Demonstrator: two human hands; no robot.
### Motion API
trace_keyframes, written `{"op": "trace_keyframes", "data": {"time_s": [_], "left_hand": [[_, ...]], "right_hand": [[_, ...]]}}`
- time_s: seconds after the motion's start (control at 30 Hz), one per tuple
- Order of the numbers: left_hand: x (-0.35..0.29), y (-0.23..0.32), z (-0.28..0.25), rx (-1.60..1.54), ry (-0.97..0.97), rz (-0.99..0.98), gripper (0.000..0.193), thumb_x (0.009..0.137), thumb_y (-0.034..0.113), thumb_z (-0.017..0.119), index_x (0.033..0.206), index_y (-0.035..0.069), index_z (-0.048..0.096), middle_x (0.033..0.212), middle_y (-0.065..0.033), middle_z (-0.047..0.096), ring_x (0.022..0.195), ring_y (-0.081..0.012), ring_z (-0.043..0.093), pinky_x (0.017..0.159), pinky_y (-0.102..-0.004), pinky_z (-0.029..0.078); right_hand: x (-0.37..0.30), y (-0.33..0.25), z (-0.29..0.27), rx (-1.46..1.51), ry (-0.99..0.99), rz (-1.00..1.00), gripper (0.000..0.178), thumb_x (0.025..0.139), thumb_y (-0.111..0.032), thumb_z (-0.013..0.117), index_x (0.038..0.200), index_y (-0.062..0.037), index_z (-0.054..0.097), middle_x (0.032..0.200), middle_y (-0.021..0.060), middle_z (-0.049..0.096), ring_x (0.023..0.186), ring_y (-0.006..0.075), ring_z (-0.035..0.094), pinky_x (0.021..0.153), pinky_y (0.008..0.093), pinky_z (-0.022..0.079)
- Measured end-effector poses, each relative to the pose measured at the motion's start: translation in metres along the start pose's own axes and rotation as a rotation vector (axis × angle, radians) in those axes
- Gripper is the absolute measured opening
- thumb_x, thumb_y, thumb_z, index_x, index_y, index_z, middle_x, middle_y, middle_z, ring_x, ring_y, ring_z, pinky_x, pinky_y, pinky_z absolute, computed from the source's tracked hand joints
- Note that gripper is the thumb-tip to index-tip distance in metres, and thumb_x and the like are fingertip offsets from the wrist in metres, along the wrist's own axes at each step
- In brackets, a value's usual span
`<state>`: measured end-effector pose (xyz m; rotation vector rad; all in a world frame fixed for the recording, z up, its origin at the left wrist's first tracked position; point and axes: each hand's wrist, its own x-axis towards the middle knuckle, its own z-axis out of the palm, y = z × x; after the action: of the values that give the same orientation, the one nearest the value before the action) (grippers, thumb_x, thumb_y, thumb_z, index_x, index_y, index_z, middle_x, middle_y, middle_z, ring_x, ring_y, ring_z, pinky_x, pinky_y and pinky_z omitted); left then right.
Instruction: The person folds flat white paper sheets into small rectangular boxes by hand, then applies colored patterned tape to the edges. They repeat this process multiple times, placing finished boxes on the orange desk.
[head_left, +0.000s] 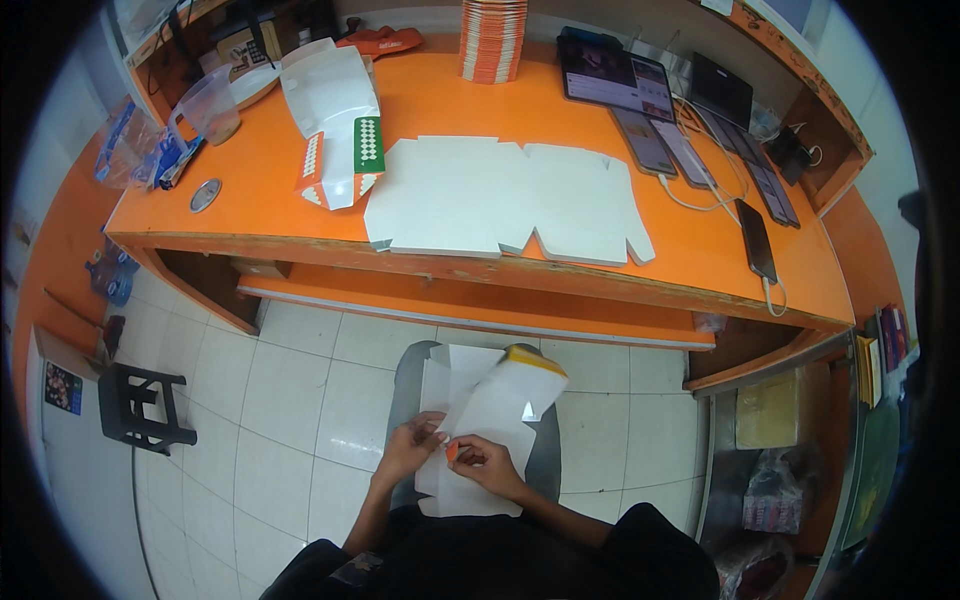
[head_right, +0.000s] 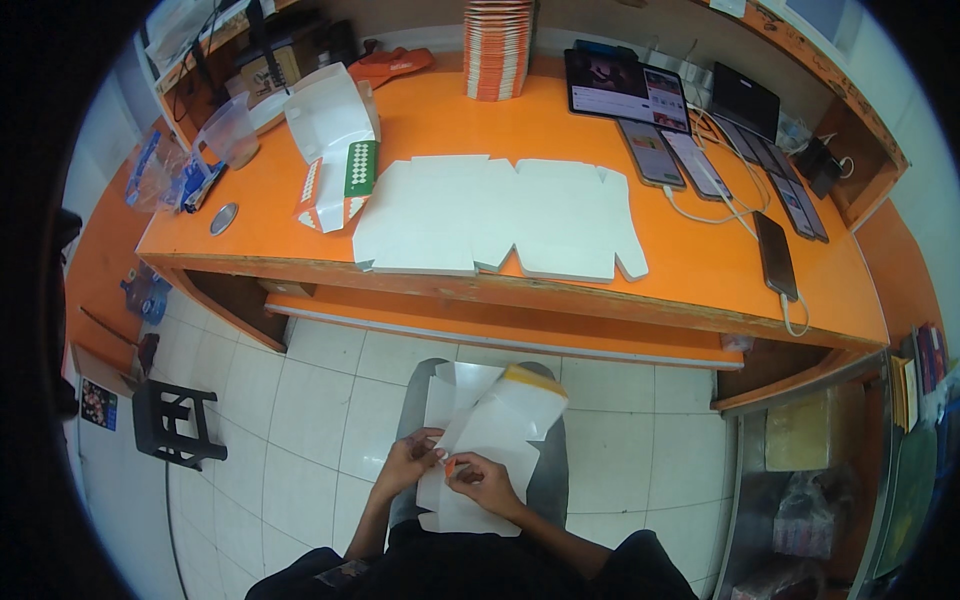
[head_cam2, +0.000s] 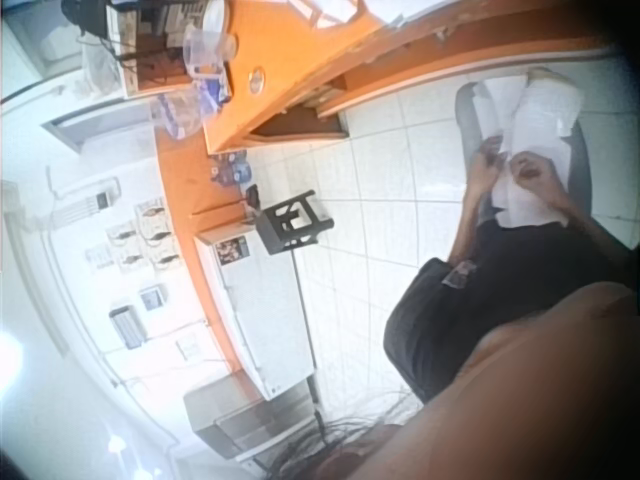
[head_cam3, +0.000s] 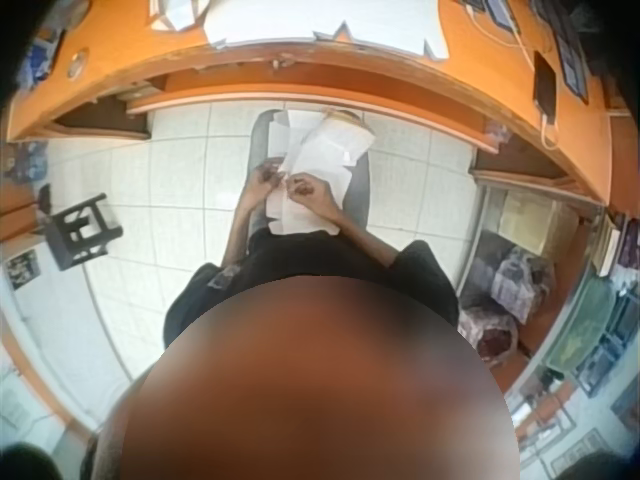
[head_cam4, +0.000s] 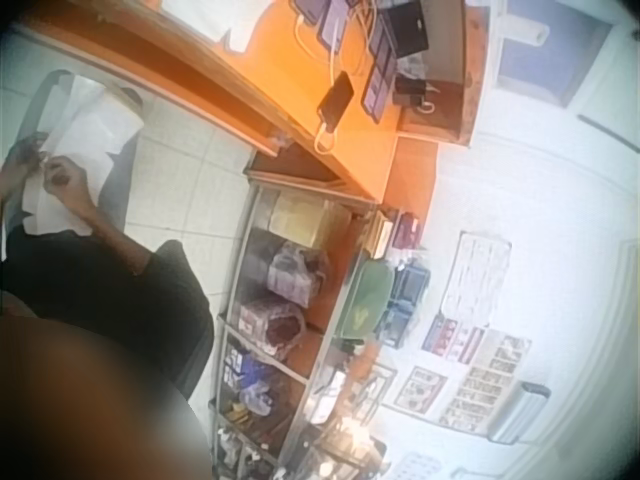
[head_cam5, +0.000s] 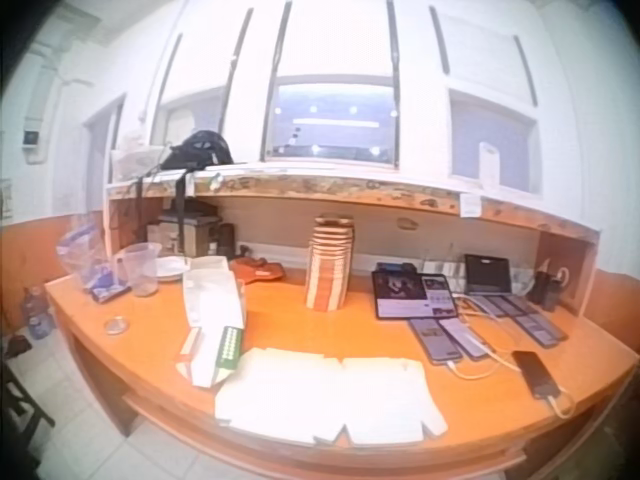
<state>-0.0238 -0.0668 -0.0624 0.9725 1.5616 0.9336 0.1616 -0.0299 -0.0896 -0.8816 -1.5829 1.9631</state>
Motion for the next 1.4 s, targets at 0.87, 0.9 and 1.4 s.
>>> {"op": "trace_keyframes", "data": {"time_s": [0.87, 0.9, 1.4], "left_hand": [[-0.022, 0.018, 0.010, 0.229, -0.058, 0.044, 0.036, 0.082, 0.007, 0.068, 0.117, 0.003, 0.058, 0.090, -0.0115, 0.067, 0.084, -0.0204, 0.065, 0.081, -0.0332, 0.051], [-0.023, 0.018, 0.011, 0.209, -0.050, 0.046, 0.036, 0.082, 0.007, 0.068, 0.116, 0.003, 0.058, 0.090, -0.0114, 0.067, 0.085, -0.0204, 0.065, 0.081, -0.0328, 0.051], [-0.021, 0.013, 0.030, -0.001, 0.159, 0.085, 0.030, 0.086, 0.007, 0.065, 0.116, 0.001, 0.062, 0.087, -0.0109, 0.069, 0.089, -0.0147, 0.064, 0.082, -0.0326, 0.054]], "right_hand": [[0.004, 0.011, -0.012, 0.325, 0.038, 0.217, 0.028, 0.085, -0.005, 0.068, 0.107, 0.0007, 0.052, 0.102, 0.0142, 0.067, 0.089, 0.0192, 0.066, 0.074, 0.0283, 0.054], [0.005, 0.011, -0.011, 0.318, 0.047, 0.207, 0.027, 0.085, -0.005, 0.068, 0.106, 0.0017, 0.053, 0.102, 0.0143, 0.067, 0.089, 0.0191, 0.066, 0.073, 0.0281, 0.055], [0.015, -0.010, -0.017, 0.305, 0.089, 0.202, 0.021, 0.090, -0.010, 0.063, 0.103, 0.0056, 0.065, 0.091, 0.0089, 0.068, 0.078, 0.0137, 0.064, 0.070, 0.0246, 0.053]]}}
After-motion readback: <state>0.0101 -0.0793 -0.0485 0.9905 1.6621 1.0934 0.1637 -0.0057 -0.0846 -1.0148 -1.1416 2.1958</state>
